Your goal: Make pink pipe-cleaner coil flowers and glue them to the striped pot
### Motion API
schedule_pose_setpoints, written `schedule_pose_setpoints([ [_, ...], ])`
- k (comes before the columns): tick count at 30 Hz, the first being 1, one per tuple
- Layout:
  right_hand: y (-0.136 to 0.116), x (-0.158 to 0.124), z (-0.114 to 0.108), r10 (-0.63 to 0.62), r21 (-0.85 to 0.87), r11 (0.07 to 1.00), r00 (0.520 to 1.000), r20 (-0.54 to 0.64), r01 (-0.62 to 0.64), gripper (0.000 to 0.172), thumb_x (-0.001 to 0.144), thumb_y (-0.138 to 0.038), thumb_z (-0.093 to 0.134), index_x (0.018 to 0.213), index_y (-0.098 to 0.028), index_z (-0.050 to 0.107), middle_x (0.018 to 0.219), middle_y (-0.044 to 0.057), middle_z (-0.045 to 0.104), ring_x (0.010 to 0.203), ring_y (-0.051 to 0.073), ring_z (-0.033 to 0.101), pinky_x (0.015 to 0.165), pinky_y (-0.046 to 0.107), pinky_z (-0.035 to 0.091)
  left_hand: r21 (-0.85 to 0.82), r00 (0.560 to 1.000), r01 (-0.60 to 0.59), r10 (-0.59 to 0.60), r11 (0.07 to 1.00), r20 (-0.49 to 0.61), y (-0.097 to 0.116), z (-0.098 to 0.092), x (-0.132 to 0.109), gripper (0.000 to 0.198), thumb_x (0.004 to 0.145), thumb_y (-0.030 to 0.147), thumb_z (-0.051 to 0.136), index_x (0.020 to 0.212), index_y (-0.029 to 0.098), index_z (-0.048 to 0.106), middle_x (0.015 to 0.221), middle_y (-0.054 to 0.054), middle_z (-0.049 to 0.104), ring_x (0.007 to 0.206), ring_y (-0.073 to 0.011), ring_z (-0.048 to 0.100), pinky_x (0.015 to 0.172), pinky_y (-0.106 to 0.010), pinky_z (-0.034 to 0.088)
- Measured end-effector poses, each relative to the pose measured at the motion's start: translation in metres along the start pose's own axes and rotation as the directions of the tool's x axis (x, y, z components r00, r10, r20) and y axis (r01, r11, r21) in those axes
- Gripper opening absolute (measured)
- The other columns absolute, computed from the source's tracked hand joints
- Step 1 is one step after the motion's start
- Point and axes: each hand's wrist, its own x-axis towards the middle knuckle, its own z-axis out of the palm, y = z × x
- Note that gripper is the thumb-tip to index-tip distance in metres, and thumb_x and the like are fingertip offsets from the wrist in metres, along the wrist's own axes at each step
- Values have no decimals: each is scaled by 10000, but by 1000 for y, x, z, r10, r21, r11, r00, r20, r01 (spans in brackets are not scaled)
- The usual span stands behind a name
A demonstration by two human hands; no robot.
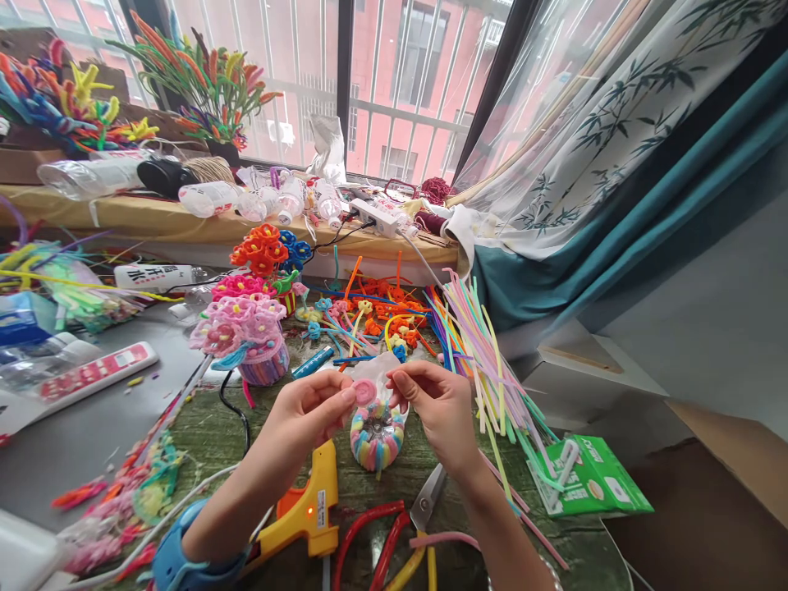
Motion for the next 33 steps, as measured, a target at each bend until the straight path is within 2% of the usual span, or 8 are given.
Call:
schedule_pose_setpoints([
  [4, 1, 0, 1, 32, -18, 999, 999, -23, -33, 235, 769, -394, 824, 770, -182, 724, 671, 19, 708, 540, 157, 641, 543, 282, 527, -77, 998, 57, -55, 995, 19, -1, -4, 1, 362, 715, 482, 809, 758, 149, 677, 556, 57, 465, 486, -56, 291, 431, -187, 170],
  [8, 3, 0, 1, 59, -43, 997, 998, 4, -59, 302, 823, -455, 762, 743, -180, 666, 658, 6, 666, 533, 134, 608, 530, 257, 510, -137, 997, 80, -77, 987, 29, -1, -6, 0, 341, 694, 442, 835, 731, 145, 674, 553, 56, 456, 490, -51, 271, 428, -182, 166],
  [16, 7, 0, -1, -3, -176, 984, 999, 33, 9, 349, 914, -474, 644, 729, -179, 619, 627, -17, 561, 565, 119, 509, 537, 239, 409, -163, 995, 94, -89, 982, 33, 0, -5, 3, 335, 676, 438, 844, 721, 148, 681, 526, 65, 427, 473, -50, 255, 424, -189, 162],
  [19, 6, 0, -1, -21, -198, 980, 999, 40, 28, 376, 933, -486, 612, 708, -185, 596, 607, -27, 528, 553, 117, 482, 529, 242, 382, -159, 996, 85, -83, 984, 18, -2, -6, 3, 329, 669, 434, 847, 727, 150, 692, 565, 52, 467, 481, -55, 283, 428, -197, 184],
  [22, 5, 0, -1, -9, -181, 983, 998, 57, 19, 387, 933, -495, 611, 700, -186, 596, 598, -28, 527, 531, 114, 478, 516, 244, 374, -164, 997, 82, -80, 983, 19, -4, -6, 3, 319, 668, 426, 850, 736, 151, 703, 612, 41, 515, 504, -55, 329, 447, -192, 218],
  [27, 5, 0, 0, 17, -114, 993, 999, 46, -12, 335, 895, -490, 676, 775, -178, 674, 639, 0, 618, 535, 124, 537, 513, 246, 418, -158, 996, 83, -78, 984, 38, -3, -6, 3, 322, 690, 440, 838, 729, 154, 694, 543, 62, 454, 480, -52, 272, 436, -191, 180],
  [33, 5, 1, 1, 48, -23, 999, 999, 14, -47, 316, 812, -487, 770, 798, -184, 680, 645, -4, 626, 522, 124, 543, 495, 247, 460, -74, 999, 46, -46, 996, 5, -1, -4, 3, 371, 687, 490, 822, 729, 155, 669, 551, 50, 465, 486, -65, 306, 427, -197, 178],
])
